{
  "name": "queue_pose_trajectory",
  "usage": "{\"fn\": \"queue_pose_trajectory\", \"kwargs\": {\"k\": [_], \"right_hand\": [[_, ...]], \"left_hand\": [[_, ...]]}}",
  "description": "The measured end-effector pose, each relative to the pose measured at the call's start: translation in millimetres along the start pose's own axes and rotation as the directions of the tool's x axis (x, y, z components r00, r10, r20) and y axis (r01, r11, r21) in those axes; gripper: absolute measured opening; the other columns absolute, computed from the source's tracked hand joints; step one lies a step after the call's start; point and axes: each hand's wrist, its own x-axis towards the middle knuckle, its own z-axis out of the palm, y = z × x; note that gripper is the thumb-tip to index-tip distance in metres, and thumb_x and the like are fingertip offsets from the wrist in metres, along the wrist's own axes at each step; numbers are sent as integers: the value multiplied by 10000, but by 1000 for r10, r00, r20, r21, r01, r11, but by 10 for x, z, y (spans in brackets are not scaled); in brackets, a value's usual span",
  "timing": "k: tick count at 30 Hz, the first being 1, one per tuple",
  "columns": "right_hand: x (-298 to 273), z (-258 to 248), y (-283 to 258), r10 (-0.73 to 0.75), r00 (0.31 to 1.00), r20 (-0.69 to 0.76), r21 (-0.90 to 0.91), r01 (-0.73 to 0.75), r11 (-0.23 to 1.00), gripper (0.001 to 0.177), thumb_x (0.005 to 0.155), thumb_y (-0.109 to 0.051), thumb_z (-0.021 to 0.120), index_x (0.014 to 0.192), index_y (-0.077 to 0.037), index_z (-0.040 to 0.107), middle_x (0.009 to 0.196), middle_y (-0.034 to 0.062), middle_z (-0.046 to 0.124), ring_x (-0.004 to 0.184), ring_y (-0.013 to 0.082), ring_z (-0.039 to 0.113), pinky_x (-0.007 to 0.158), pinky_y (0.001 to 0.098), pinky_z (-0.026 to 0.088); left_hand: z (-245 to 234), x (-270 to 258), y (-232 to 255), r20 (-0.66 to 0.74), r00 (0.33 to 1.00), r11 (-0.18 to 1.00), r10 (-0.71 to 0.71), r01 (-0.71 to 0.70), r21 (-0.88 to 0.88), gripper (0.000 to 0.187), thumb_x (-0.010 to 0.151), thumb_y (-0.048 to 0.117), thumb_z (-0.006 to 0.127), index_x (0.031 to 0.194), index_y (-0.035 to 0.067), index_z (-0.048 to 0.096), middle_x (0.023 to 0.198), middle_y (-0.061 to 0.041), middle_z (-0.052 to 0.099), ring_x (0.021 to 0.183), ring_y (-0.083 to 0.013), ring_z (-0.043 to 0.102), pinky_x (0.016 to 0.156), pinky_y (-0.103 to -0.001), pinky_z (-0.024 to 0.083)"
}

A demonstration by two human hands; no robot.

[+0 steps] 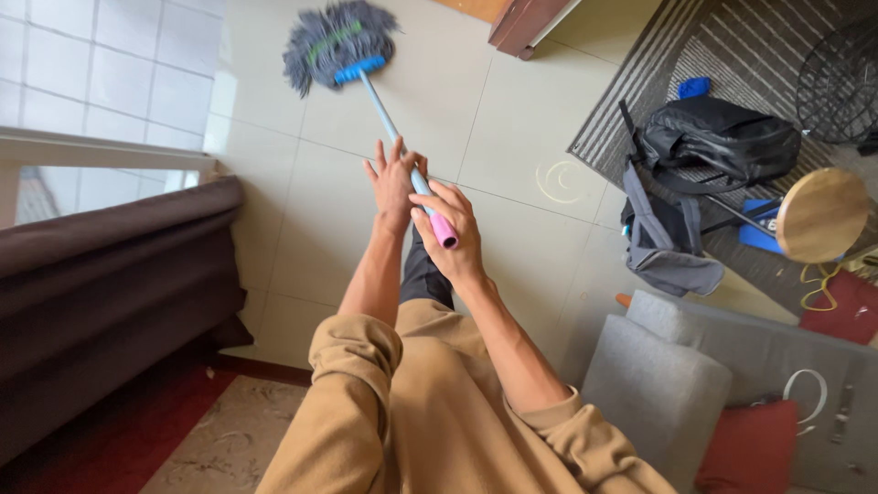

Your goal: The person mops the tiled floor of a balcony and the area near the doorway using a mop.

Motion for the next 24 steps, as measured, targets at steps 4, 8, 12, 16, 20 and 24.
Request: {"fn": "queue_pose_trajectory", "kwargs": {"k": [4, 8, 12, 16, 20, 24], "right_hand": [[618, 40, 66, -70, 997, 35, -96, 73, 993, 247, 938, -198, 745, 1166, -102, 758, 1277, 178, 675, 1280, 372, 593, 1175, 482, 410], [1235, 151, 75, -113, 991, 74, -116, 121, 986, 232, 936, -218, 761, 1139, -106, 751, 1269, 183, 673, 1258, 373, 608, 1169, 472, 423], [1735, 192, 83, -57, 993, 105, -81, 66, 995, 262, 939, -225, 761, 1170, -102, 746, 1225, 156, 693, 1276, 357, 612, 1165, 457, 438], [1960, 88, 128, -42, 992, 119, -96, 53, 994, 251, 922, -227, 760, 1136, -98, 747, 1266, 181, 670, 1234, 357, 610, 1081, 439, 476], [2032, -32, 164, -45, 987, 156, -133, 67, 989, 256, 908, -250, 768, 1122, -111, 750, 1259, 182, 671, 1212, 360, 617, 1038, 435, 500], [2081, -143, 144, -129, 982, 137, -228, 158, 961, 294, 880, -297, 797, 1124, -134, 781, 1279, 232, 644, 1205, 429, 568, 1026, 488, 455]], "left_hand": [[-91, 590, 43, -43, 998, 998, -51, 50, -26, 105, 936, 249, 627, 933, 198, 719, 1605, -119, 412, 1529, -467, 194, 1189, -707, 108], [-192, 1155, -3, -128, 981, 985, -149, 136, -106, 155, 938, 273, 643, 1052, 219, 732, 1582, -115, 431, 1508, -478, 197, 1168, -722, 125], [-279, 1617, -3, -168, 978, 990, -123, 109, -95, 170, 993, 306, 640, 1092, 210, 739, 1580, -125, 437, 1510, -493, 190, 1171, -725, 137], [-257, 1822, 79, -145, 976, 979, -164, 143, -143, 185, 983, 312, 643, 1110, 212, 734, 1581, -138, 430, 1510, -490, 183, 1168, -732, 125], [-233, 1820, 198, -157, 962, 964, -225, 197, -176, 225, 972, 363, 664, 1136, 221, 723, 1612, -176, 361, 1501, -510, 180, 1163, -727, 144], [-274, 1820, 342, -121, 941, 937, -317, 292, -191, 315, 934, 416, 683, 1188, 230, 691, 1622, -195, 287, 1486, -539, 150, 1115, -752, 148]]}}
